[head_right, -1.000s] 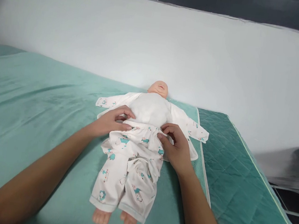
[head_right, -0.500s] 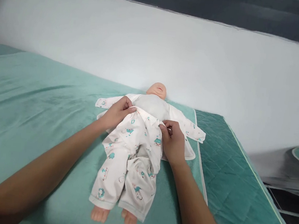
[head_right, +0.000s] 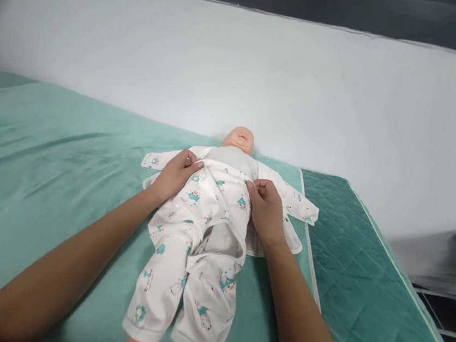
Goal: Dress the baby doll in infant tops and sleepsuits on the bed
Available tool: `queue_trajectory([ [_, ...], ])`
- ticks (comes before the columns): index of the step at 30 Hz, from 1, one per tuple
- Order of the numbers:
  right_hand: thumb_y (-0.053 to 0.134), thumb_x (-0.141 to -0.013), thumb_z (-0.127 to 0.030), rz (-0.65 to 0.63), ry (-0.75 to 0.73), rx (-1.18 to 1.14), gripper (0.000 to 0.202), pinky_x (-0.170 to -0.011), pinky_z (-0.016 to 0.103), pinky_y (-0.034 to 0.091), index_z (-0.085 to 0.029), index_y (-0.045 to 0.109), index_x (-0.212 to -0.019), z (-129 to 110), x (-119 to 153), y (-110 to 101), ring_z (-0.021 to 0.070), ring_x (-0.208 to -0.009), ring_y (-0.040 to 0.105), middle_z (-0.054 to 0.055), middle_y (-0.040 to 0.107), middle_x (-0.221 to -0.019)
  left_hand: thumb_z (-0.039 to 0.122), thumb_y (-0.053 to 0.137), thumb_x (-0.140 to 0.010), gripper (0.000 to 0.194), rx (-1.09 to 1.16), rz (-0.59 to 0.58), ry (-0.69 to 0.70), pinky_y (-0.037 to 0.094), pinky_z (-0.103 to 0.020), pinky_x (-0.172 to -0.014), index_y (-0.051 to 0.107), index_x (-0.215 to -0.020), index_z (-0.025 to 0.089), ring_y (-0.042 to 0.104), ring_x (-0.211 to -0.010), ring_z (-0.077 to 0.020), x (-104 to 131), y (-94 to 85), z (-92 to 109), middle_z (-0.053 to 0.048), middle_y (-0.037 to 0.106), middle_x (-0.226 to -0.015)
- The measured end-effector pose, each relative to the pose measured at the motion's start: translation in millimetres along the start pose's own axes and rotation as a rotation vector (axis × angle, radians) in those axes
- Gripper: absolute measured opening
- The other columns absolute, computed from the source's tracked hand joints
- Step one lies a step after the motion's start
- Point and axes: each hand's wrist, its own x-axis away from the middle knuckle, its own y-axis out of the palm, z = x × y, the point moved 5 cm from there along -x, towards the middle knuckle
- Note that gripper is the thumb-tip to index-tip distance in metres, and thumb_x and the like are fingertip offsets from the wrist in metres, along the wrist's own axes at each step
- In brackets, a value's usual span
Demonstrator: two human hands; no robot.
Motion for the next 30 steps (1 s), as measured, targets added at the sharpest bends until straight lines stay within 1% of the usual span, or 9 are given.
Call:
queue_trajectory([
  [4,0.065,-0.084,-0.047,-0.042,-0.027,0.017,0.026,-0.062,0.026,0.042,-0.021,0.065,-0.091,-7.1,0.2,-1.3,0.0143,-0.07,0.055,0.001,0.065,-0.08,0.042,0.055,-0.088,0.024,-0.077,0.052,-0.018,0.033,-0.026,-0.067,0.045,-0.08,0.021,0.045,-0.071,-0.0148,-1.0,-3.0,-7.8,0.003,0.049,-0.073],
  [10,0.066,-0.083,-0.045,-0.04,0.006,0.028,0.025,-0.065,0.027,0.045,-0.021,0.066,-0.09,-9.6,-0.1,-1.8,0.0145,-0.071,0.057,0.001,0.066,-0.08,0.042,0.061,-0.084,0.027,0.191,0.055,-0.353,0.031,-0.024,-0.059,0.044,-0.077,0.021,0.039,-0.065,-0.0127,-4.5,0.1,-46.5,0.003,0.043,-0.071],
  [13,0.066,-0.083,-0.043,-0.018,0.01,-0.004,0.022,-0.066,0.027,0.046,-0.022,0.066,-0.09,-8.7,1.6,-0.8,0.0142,-0.071,0.057,0.001,0.066,-0.08,0.045,0.063,-0.082,0.03,0.272,-0.03,-0.312,0.03,-0.023,-0.056,0.046,-0.079,0.021,0.038,-0.062,-0.0116,-4.6,2.1,-45.5,0.004,0.043,-0.071],
  [16,0.07,-0.081,-0.04,0.041,-0.012,-0.021,0.021,-0.069,0.027,0.048,-0.023,0.065,-0.092,-6.2,0.8,-6.3,0.0147,-0.075,0.059,0.001,0.065,-0.082,0.046,0.064,-0.081,0.03,0.217,-0.144,-0.224,0.03,-0.022,-0.054,0.049,-0.078,0.02,0.037,-0.061,-0.0107,-3.2,-2.6,-35.2,0.004,0.044,-0.071],
  [19,0.073,-0.078,-0.039,0.053,0.015,-0.024,0.023,-0.072,0.029,0.049,-0.023,0.064,-0.091,-0.9,-2.0,-16.1,0.0152,-0.076,0.06,0.001,0.065,-0.083,0.047,0.064,-0.08,0.029,0.152,-0.286,-0.228,0.029,-0.022,-0.053,0.053,-0.079,0.019,0.038,-0.06,-0.0102,-0.4,-8.9,-27.7,0.003,0.046,-0.071],
  [23,0.069,-0.08,-0.047,-0.06,0.096,0.036,0.026,-0.068,0.028,0.048,-0.022,0.063,-0.082,2.8,-1.9,-24.8,0.0149,-0.069,0.058,0.0,0.064,-0.075,0.046,0.065,-0.079,0.029,0.19,-0.421,-0.23,0.029,-0.021,-0.051,0.056,-0.086,0.019,0.039,-0.058,-0.0093,2.3,-13.3,-22.8,0.002,0.05,-0.074],
  [26,0.064,-0.084,-0.052,-0.266,0.186,0.075,0.032,-0.062,0.026,0.043,-0.021,0.062,-0.075,3.6,3.4,-21.5,0.0141,-0.065,0.055,0.0,0.063,-0.069,0.039,0.065,-0.078,0.022,0.145,-0.445,-0.189,0.03,-0.021,-0.051,0.056,-0.084,0.019,0.039,-0.057,-0.0091,3.0,-14.6,-20.4,0.003,0.051,-0.073],
  [28,0.064,-0.084,-0.05,-0.392,0.235,0.044,0.03,-0.061,0.025,0.042,-0.021,0.064,-0.077,3.5,7.3,-18.7,0.0138,-0.066,0.055,0.0,0.063,-0.071,0.033,0.064,-0.076,0.017,0.107,-0.469,-0.174,0.033,-0.022,-0.053,0.057,-0.084,0.019,0.042,-0.059,-0.0099,4.1,-14.6,-18.0,0.002,0.053,-0.075],
  [30,0.067,-0.084,-0.045,-0.468,0.249,0.006,0.024,-0.065,0.025,0.043,-0.021,0.066,-0.084,2.7,9.1,-18.1,0.0142,-0.071,0.057,0.0,0.066,-0.077,0.03,0.063,-0.075,0.016,0.094,-0.515,-0.169,0.037,-0.023,-0.056,0.058,-0.085,0.019,0.048,-0.064,-0.0118,5.9,-14.1,-14.4,0.001,0.058,-0.08],
])
